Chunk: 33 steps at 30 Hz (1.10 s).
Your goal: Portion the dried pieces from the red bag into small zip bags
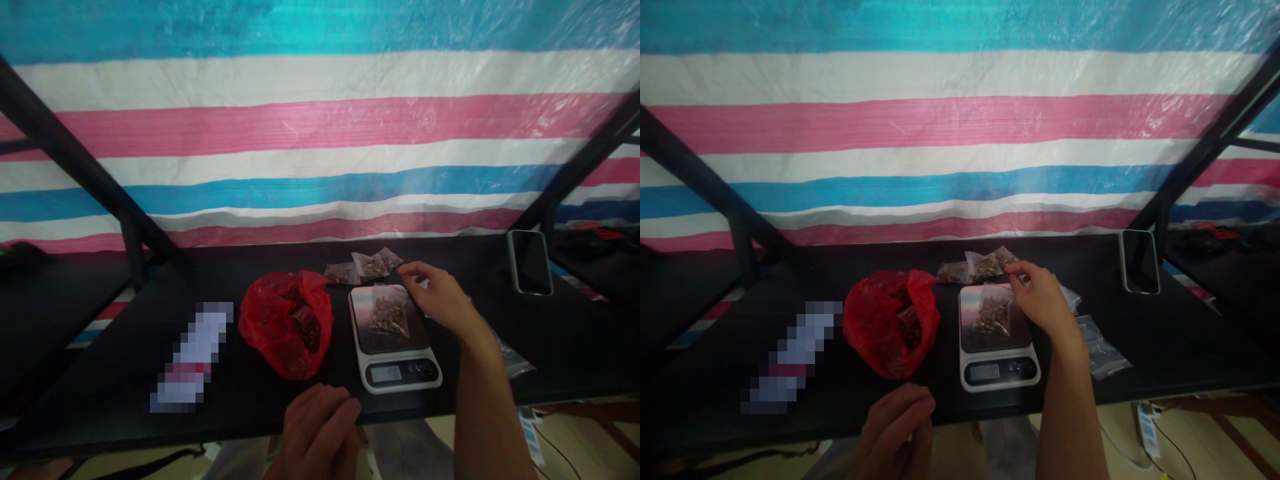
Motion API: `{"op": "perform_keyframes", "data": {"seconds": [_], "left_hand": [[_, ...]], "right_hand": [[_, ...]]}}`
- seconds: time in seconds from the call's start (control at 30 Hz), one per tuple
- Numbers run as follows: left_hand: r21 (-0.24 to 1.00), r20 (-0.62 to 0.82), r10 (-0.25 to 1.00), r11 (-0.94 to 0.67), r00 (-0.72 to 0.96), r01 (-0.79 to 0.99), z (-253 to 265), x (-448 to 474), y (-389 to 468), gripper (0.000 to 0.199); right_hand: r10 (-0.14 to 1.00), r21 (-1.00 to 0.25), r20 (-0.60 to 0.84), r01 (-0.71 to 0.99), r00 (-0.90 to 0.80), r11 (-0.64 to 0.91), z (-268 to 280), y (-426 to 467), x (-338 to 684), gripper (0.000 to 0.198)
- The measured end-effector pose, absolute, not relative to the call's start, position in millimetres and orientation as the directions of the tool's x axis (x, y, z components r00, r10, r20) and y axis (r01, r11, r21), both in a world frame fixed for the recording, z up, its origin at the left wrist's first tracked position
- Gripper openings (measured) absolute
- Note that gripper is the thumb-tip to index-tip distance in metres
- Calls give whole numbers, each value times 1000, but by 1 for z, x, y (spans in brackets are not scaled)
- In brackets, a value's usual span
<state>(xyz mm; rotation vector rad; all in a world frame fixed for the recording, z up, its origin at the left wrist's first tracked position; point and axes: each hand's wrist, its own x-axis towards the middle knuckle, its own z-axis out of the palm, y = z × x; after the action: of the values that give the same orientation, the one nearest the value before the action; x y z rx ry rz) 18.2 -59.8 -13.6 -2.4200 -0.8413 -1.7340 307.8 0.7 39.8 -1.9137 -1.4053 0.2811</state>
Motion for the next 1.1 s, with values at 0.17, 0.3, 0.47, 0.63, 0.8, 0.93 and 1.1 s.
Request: {"op": "perform_keyframes", "data": {"seconds": [0.17, 0.3, 0.47, 0.63, 0.8, 0.93, 1.1], "left_hand": [[337, 883, 450, -804, 133, 490, -16, 23, -60, 21], [353, 887, 451, -804, 103, 479, -22, 21, -55, 21], [463, 850, 523, -798, 62, 386, -6, 23, -34, 24], [774, 539, 841, -516, 47, 366, 40, 48, 8, 36], [953, 287, 945, -298, 158, 51, 42, 46, 39, 16], [974, 155, 980, -130, 122, -187, 29, 36, 40, 25], [964, 159, 986, -144, 53, -222, 25, 27, 36, 24]], "right_hand": [[935, -621, 167, 770, 312, -146, 39, 2, 299, 20], [946, -675, 142, 728, 292, -123, 41, 2, 295, 24], [956, -879, 227, 461, 187, 118, 59, 1, 283, 24], [965, -952, 261, 175, 28, 252, 79, 5, 246, 22], [949, -949, 313, 51, 31, 311, 75, 18, 214, 24], [961, -958, 277, 87, 23, 274, 65, 25, 202, 28], [957, -952, 282, 145, 74, 269, 62, 29, 189, 22]]}}
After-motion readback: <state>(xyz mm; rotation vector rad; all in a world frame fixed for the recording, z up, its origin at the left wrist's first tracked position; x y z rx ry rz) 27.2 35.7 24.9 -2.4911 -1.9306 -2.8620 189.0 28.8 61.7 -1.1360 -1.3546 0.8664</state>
